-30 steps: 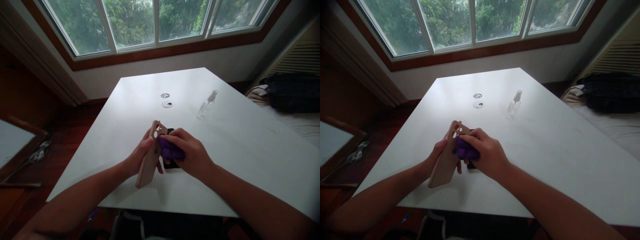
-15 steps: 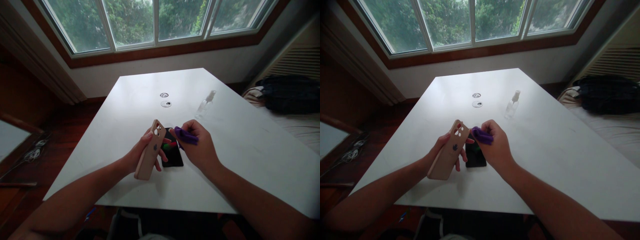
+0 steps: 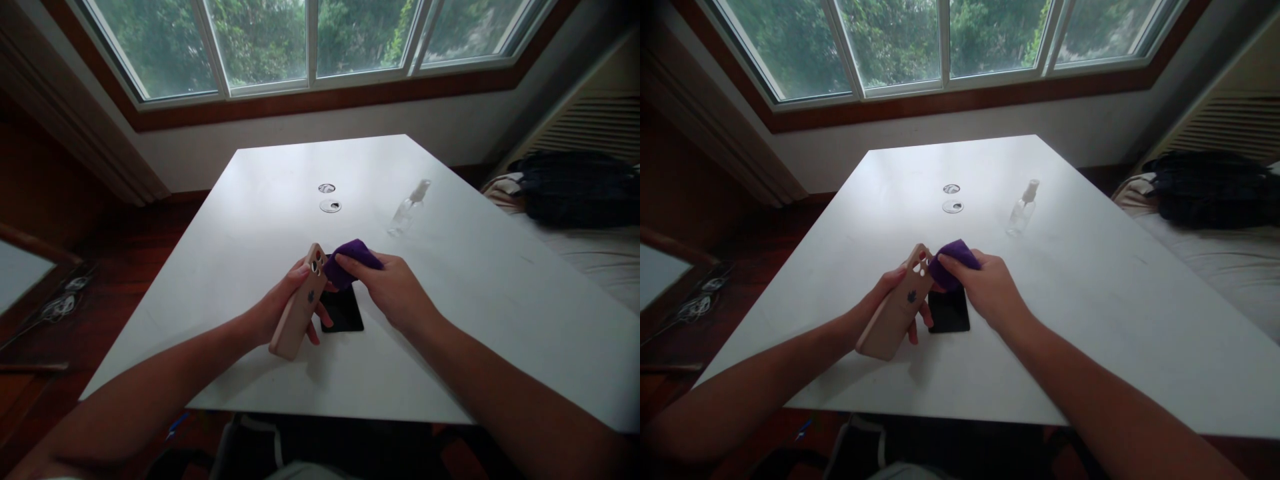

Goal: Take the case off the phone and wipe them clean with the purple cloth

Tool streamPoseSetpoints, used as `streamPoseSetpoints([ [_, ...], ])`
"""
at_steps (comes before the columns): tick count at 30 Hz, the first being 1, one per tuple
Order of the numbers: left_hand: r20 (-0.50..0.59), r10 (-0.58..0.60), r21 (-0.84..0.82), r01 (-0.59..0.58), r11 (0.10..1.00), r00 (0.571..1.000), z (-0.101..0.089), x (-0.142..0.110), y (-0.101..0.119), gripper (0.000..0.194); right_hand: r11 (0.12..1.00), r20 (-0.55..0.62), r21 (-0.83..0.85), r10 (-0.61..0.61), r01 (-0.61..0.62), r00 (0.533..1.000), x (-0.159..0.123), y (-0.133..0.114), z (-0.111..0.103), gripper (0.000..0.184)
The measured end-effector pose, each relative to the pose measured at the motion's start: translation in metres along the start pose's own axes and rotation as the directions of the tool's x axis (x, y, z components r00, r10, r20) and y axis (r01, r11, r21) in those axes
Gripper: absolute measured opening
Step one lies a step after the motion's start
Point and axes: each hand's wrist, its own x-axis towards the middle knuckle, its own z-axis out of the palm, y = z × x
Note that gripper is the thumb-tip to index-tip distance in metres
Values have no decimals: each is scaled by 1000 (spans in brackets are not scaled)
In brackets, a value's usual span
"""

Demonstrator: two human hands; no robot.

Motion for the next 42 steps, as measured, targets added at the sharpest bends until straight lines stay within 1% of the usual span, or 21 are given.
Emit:
streamPoseSetpoints([
  [3, -2, -16, -13, 16, 1000, 1000, 0, 0, -1, 53, 997, -76, 27, -72, 75, 994, 2, 6, 1, 37],
  [5, 0, -23, -24, 23, 999, 1000, 1, 0, -1, 52, 992, -134, 44, -112, 119, 985, 2, 7, 2, 34],
  [7, 1, -29, -24, 29, 999, 1000, 2, 0, 1, 52, 986, -168, 37, -154, 163, 974, 1, 6, 3, 30],
  [10, 4, -33, -14, 33, 999, 999, 3, -1, 3, 52, 981, -158, -16, -194, 194, 968, -2, 2, 4, 25],
  [12, 3, -36, -7, 36, 999, 999, 3, -1, 3, 53, 982, -139, -41, -189, 185, 972, -3, 0, 5, 23],
  [17, -10, -34, 24, 35, 999, 999, 0, -1, 1, 53, 983, -93, -51, -182, 178, 979, -6, -3, 8, 28],
  [19, 1, -19, 40, 19, 999, 1000, -2, -1, 0, 53, 986, -86, -20, -169, 168, 982, -6, -2, 10, 28],
  [22, 5, -17, 57, 17, 998, 1000, -2, 0, 0, 54, 989, -84, 95, -106, 114, 991, -3, 2, 11, 30],
  [24, -15, -35, 59, 36, 998, 999, -1, -1, 2, 55, 980, -145, 150, -107, 129, 984, 2, 6, 9, 34],
  [25, -25, -45, 58, 47, 997, 999, 0, -2, 2, 56, 977, -189, 147, -126, 155, 974, 4, 8, 8, 36],
  [27, -39, -57, 57, 60, 997, 998, 2, -3, 4, 58, 974, -257, 72, -190, 215, 948, 8, 11, 5, 39],
  [28, -39, -60, 58, 62, 996, 997, 3, -3, 4, 58, 970, -269, 19, -229, 243, 936, 8, 12, 5, 42],
  [30, -34, -60, 64, 63, 996, 998, 3, -4, 4, 58, 953, -245, -47, -300, 298, 922, 7, 14, 5, 47],
  [31, -31, -59, 67, 61, 996, 998, 3, -4, 3, 57, 944, -213, -49, -328, 326, 920, 5, 14, 7, 49],
  [34, -20, -45, 70, 46, 996, 999, 3, -3, 1, 55, 924, -88, 19, -379, 382, 921, -2, 14, 13, 55],
  [37, -10, -36, 70, 36, 997, 999, 3, -2, 1, 55, 913, 14, 89, -401, 398, 916, -6, 16, 17, 62],
  [39, -11, -39, 74, 39, 996, 999, 3, -2, 2, 55, 905, 47, 106, -417, 411, 907, -7, 17, 18, 67],
  [42, -16, -45, 91, 46, 995, 999, 4, -2, 3, 55, 888, 71, 78, -458, 452, 886, -7, 19, 17, 71],
])
